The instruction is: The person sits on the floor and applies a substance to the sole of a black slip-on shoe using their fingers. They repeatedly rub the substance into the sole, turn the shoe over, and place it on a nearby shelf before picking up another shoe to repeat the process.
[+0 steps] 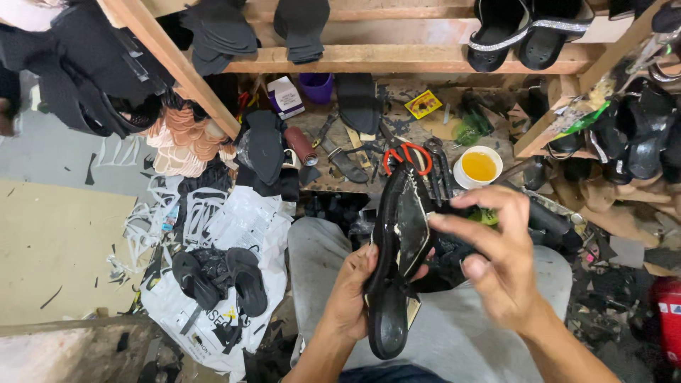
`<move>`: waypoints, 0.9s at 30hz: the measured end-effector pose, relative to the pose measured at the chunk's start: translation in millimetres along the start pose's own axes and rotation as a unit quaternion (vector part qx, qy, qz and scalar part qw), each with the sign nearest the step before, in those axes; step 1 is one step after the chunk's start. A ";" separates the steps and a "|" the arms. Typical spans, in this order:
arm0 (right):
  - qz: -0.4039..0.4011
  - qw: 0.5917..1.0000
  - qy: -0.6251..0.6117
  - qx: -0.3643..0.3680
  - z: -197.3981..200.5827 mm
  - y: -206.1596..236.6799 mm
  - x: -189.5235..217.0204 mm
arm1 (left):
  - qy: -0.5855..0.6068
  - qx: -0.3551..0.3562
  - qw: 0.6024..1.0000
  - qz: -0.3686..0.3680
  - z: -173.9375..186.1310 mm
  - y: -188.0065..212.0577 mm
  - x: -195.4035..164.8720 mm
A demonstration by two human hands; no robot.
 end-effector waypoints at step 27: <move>0.072 0.991 0.108 0.034 -18.5 -21.5 30.3 | -0.066 -0.074 0.995 -0.023 -7.6 4.4 -4.3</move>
Point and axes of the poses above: each hand's wrist, its own y-axis away from the middle knuckle, its own z-axis out of the back of the hand, x = y × z, the point moved 8 cm from there along -y, towards the middle knuckle, and after that the axes turned 12 degrees about y, right-handed, at the moved point
